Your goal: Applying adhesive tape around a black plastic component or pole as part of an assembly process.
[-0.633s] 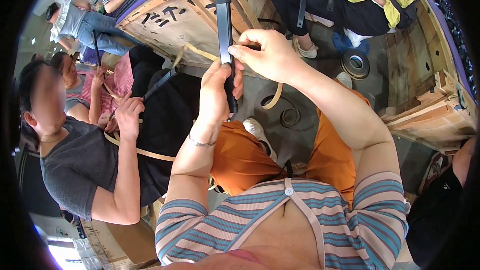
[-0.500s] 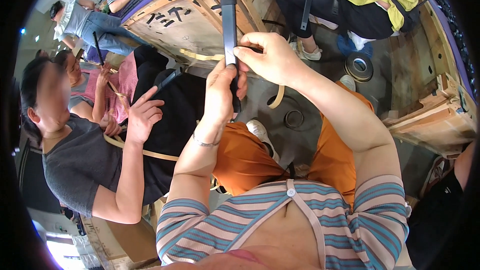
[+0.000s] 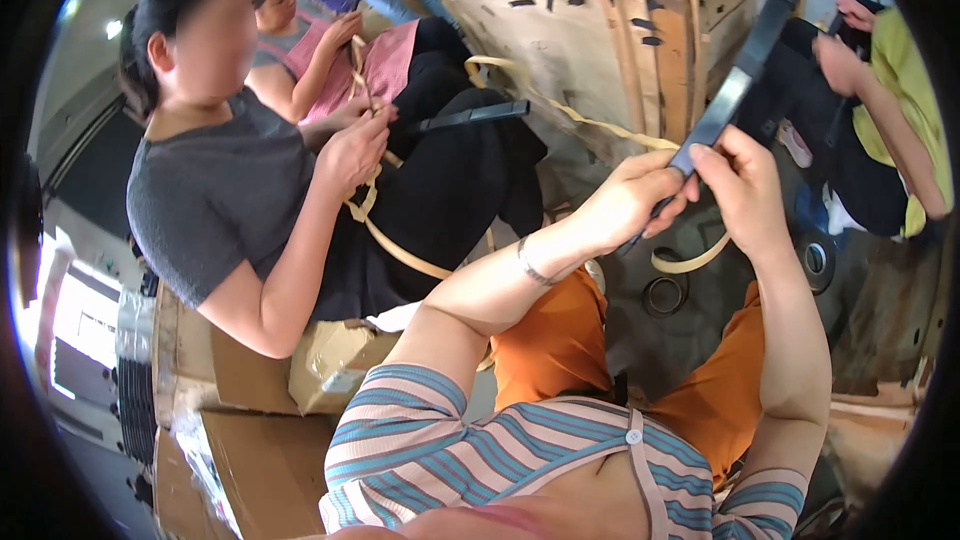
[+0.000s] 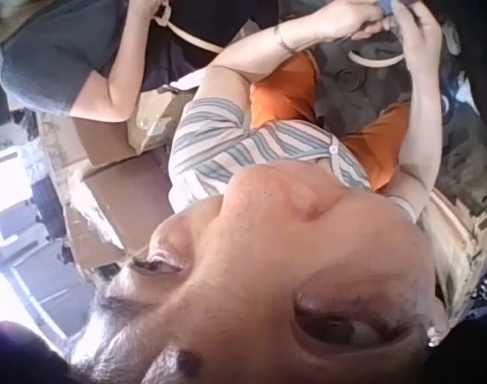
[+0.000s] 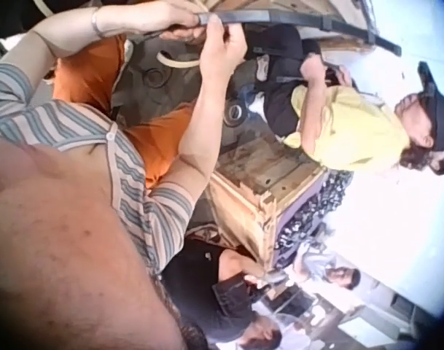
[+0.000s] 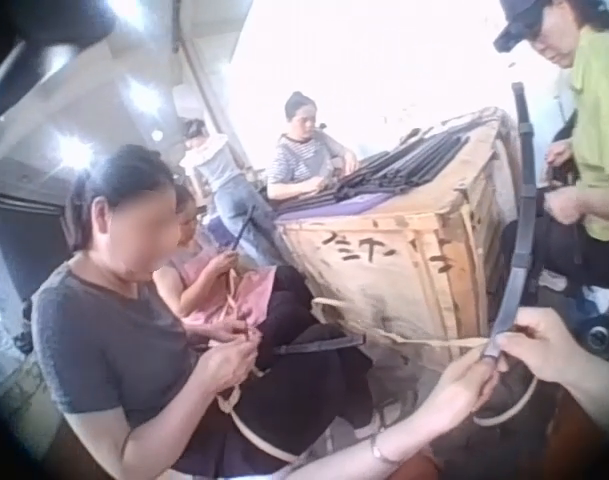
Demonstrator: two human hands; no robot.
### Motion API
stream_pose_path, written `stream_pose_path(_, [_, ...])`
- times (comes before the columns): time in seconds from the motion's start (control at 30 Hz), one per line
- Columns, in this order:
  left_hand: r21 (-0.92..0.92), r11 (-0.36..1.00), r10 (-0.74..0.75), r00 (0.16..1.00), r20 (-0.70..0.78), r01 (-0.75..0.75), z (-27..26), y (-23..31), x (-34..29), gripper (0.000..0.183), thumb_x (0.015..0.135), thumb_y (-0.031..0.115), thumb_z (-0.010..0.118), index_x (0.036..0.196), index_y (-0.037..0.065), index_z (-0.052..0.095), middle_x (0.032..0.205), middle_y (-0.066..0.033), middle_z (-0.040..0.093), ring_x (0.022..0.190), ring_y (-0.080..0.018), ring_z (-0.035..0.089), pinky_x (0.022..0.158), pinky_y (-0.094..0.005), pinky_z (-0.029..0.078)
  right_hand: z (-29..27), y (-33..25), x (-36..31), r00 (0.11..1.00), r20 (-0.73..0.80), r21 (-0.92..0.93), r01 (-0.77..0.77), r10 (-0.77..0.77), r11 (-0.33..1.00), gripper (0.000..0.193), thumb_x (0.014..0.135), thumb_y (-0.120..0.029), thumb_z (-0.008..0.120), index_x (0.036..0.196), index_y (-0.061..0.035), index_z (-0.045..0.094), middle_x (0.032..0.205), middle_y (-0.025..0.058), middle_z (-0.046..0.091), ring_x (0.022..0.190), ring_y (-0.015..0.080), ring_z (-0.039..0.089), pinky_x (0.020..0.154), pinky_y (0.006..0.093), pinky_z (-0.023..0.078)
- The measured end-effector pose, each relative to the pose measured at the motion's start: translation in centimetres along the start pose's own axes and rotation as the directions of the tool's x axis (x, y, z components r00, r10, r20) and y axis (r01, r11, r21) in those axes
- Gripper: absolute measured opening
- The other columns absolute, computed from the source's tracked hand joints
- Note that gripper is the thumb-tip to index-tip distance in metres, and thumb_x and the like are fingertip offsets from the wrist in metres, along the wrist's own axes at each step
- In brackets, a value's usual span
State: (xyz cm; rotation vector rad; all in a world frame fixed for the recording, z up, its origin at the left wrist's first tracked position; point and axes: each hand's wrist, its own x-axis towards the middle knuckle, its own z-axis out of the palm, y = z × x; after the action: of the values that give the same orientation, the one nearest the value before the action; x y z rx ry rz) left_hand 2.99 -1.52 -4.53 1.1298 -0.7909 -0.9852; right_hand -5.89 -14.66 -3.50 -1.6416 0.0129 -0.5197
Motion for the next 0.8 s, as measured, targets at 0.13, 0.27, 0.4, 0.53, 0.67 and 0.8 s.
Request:
stream_pose_path(0.13, [0.116, 0.99, 0.088, 0.99, -0.112, -0.075, -0.3, -0.2, 0.4, 0.014, 0.085, 0.012, 0.043, 0.085, 0.0, 0.049, 0.059, -0.0045, 0.046, 0.046, -0.0106, 0.041, 0.045, -0.0232, 0.034, 0.4, 0.4, 1.1, 0.999, -0.017, -0.027, 0.029, -0.029, 0.999, 0.008, 0.086, -0.007, 0.051, 0.08, -0.0023, 0.053, 0.069, -0.0019, 0.051, 0.062, 0.004, 0.046, 0.058, 0.0182, 0.035])
stream_pose_path(0.27, [0.617, 0.75, 0.451, 0.867, -0.213, -0.239, -0.5, -0.7, 0.0, 0.017, 0.083, 0.014, 0.054, 0.089, -0.001, 0.048, 0.069, -0.0079, 0.051, 0.062, -0.0167, 0.052, 0.058, -0.0295, 0.042, -0.2, 1.1, 1.7, 0.989, -0.075, -0.154, 0.113, -0.126, 0.982, 0.005, 0.085, -0.005, 0.051, 0.083, -0.0026, 0.053, 0.072, -0.0056, 0.049, 0.066, 0.0005, 0.039, 0.059, 0.0169, 0.031])
stream_pose_path(0.4, [0.812, 0.572, 0.502, 0.834, -0.23, -0.12, -0.1, -0.5, -0.7, 0.025, 0.08, 0.016, 0.059, 0.094, 0.0, 0.046, 0.081, -0.0193, 0.055, 0.076, -0.0358, 0.056, 0.066, -0.0407, 0.043, -0.2, 0.4, 2.1, 0.986, -0.121, -0.152, 0.095, -0.114, 0.984, 0.008, 0.086, -0.009, 0.053, 0.083, -0.0024, 0.054, 0.069, -0.007, 0.044, 0.064, 0.0, 0.036, 0.056, 0.0172, 0.029])
stream_pose_path(0.53, [0.861, 0.494, 0.576, 0.788, -0.218, -0.123, -0.3, -0.6, -1.2, 0.024, 0.079, 0.014, 0.059, 0.091, 0.0, 0.044, 0.077, -0.0209, 0.054, 0.076, -0.0404, 0.054, 0.064, -0.0446, 0.042, 0.3, 0.9, 1.8, 0.984, -0.15, -0.145, 0.078, -0.099, 0.986, 0.009, 0.086, -0.01, 0.053, 0.081, -0.0027, 0.055, 0.068, -0.0072, 0.043, 0.063, 0.0, 0.034, 0.055, 0.0171, 0.026])
stream_pose_path(0.67, [0.863, 0.489, 0.564, 0.8, -0.204, -0.124, 0.3, -0.9, -1.9, 0.024, 0.078, 0.015, 0.059, 0.088, 0.0, 0.043, 0.075, -0.0209, 0.054, 0.075, -0.0411, 0.054, 0.063, -0.0457, 0.042, 0.7, 0.2, 1.1, 0.983, -0.175, -0.171, 0.033, -0.063, 0.985, 0.009, 0.086, -0.009, 0.052, 0.081, -0.0021, 0.055, 0.068, -0.0071, 0.042, 0.063, 0.0006, 0.034, 0.055, 0.0174, 0.027])
stream_pose_path(0.8, [0.834, 0.544, 0.526, 0.813, -0.251, -0.094, 0.8, -1.7, -0.7, 0.022, 0.079, 0.015, 0.057, 0.091, 0.001, 0.045, 0.076, -0.023, 0.054, 0.073, -0.0432, 0.053, 0.062, -0.047, 0.042, 0.7, -0.1, 1.2, 0.971, -0.175, -0.275, 0.108, -0.16, 0.955, 0.007, 0.084, -0.006, 0.054, 0.078, -0.0014, 0.054, 0.064, -0.0052, 0.042, 0.061, 0.0023, 0.038, 0.052, 0.0192, 0.03])
